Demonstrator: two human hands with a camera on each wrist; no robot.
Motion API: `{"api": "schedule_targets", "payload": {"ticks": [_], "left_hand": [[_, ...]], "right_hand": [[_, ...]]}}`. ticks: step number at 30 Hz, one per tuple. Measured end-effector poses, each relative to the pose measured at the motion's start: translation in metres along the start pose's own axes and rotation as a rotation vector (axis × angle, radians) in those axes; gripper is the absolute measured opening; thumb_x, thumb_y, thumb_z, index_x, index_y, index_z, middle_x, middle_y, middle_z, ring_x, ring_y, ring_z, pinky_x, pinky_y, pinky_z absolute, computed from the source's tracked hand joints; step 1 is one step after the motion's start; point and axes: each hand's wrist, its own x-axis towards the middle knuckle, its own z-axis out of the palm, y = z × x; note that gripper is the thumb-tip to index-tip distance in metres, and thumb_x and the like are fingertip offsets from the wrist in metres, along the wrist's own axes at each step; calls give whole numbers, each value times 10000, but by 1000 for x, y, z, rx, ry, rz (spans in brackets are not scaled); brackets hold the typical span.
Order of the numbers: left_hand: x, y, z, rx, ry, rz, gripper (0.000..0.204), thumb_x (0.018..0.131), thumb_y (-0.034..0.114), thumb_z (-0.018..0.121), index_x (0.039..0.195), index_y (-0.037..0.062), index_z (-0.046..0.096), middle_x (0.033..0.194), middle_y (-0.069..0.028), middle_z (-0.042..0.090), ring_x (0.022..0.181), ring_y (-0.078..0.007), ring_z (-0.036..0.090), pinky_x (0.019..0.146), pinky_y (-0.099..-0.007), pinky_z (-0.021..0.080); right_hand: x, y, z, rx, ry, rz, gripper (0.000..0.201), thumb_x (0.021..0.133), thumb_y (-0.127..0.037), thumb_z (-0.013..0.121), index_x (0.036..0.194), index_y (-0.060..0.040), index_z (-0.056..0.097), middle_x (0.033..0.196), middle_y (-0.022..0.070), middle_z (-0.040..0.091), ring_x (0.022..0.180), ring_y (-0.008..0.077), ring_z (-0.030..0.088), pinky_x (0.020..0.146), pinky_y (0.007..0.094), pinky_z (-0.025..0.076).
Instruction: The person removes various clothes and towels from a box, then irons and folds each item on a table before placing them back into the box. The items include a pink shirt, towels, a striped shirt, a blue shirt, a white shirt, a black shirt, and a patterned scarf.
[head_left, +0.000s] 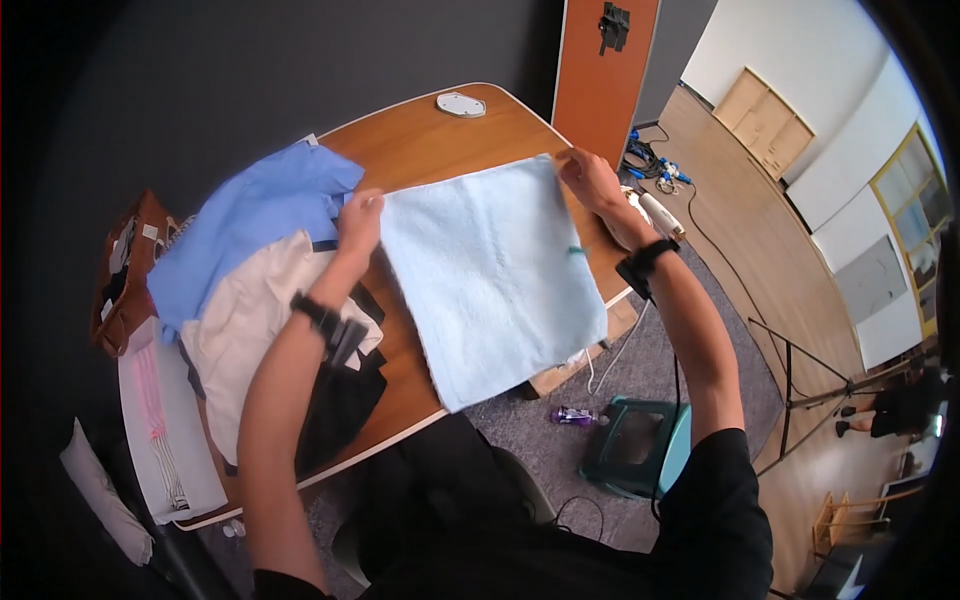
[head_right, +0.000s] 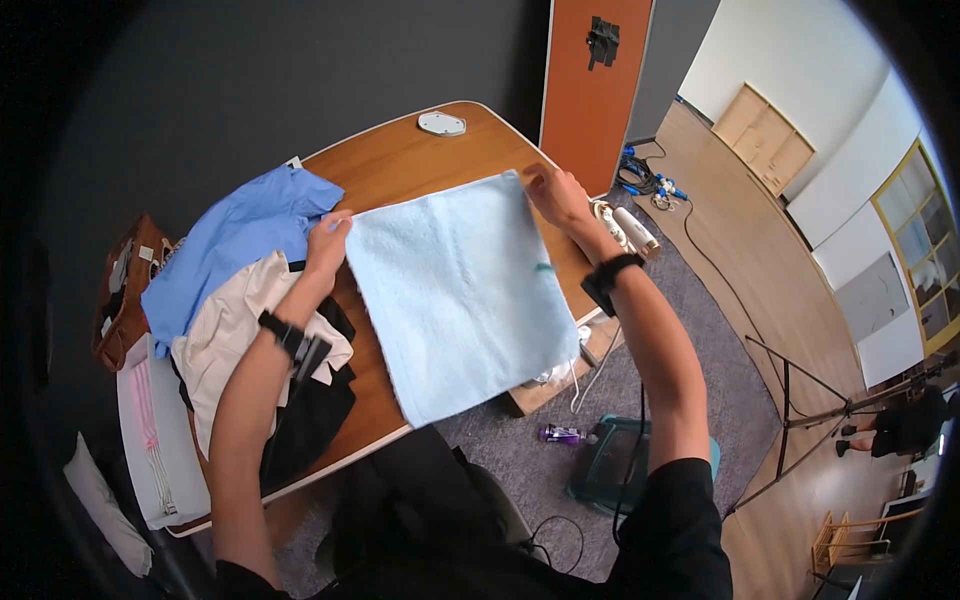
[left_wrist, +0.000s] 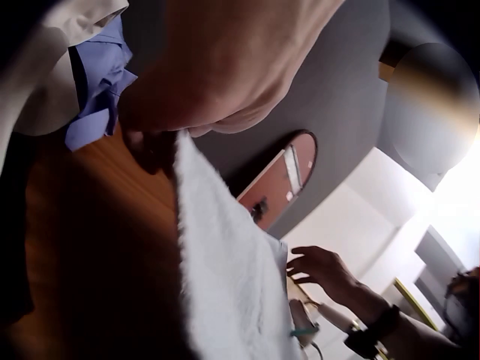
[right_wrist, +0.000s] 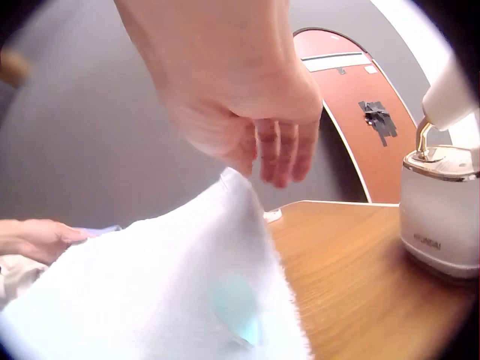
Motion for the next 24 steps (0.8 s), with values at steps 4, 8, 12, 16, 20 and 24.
{"api": "schedule_targets", "payload": {"ticks": [4, 8, 12, 16, 20, 24], "left_hand": [[-26, 33, 12, 196, 10, 128, 511, 973, 169, 620, 1442, 16, 484, 1198, -231, 690, 1077, -363, 672, 944, -432, 521], [-136, 46, 18, 588, -431, 493, 681, 915, 197, 721, 1511, 29, 437, 1568, -264, 405, 1415, -425, 442, 1180, -478, 379], [-206, 54, 31, 906, -793, 302, 859, 976, 577, 577, 1618, 88, 284, 1683, -269, 103, 1524, -547, 121, 1121, -799, 201], [-189, 33, 34, 1059, -887, 449, 936, 938, 714, 532, 1650, 182, 237, 1703, -241, 75, 1544, -531, 57, 1156, -777, 165], [-117, 47, 14, 1070, -1047, 311, 929, 893, 619, 673, 1645, 251, 270, 1706, -224, 111, 1547, -511, 99, 1187, -737, 156], [-96, 62, 2, 1185, -991, 320, 873, 844, 490, 781, 1589, 229, 407, 1676, -233, 222, 1533, -499, 177, 1202, -702, 171]], "right_hand": [[-1, -22, 13, -37, -68, 0, 378, 905, -216, 706, 1240, -46, 669, 1212, 205, 663, 1114, 403, 644, 958, 473, 532], [-72, -38, 33, -57, -416, -468, 495, 972, -371, 633, 1350, -52, 614, 1408, 214, 572, 1301, 392, 548, 1085, 462, 469], [-118, -29, 48, -202, -399, -427, 668, 1031, -561, 498, 1509, -95, 502, 1591, 201, 416, 1481, 382, 372, 1228, 477, 311], [-135, -28, 38, -275, -367, -248, 696, 1034, -592, 467, 1533, -107, 481, 1615, 196, 386, 1494, 383, 351, 1233, 491, 283], [-146, -50, 35, -397, -388, -46, 781, 972, -644, 538, 1515, -84, 492, 1576, 223, 417, 1446, 370, 409, 1154, 494, 376], [-131, -83, 6, -440, -619, 109, 676, 913, -607, 637, 1275, -37, 671, 1264, 213, 639, 1198, 341, 611, 949, 477, 520]]}}
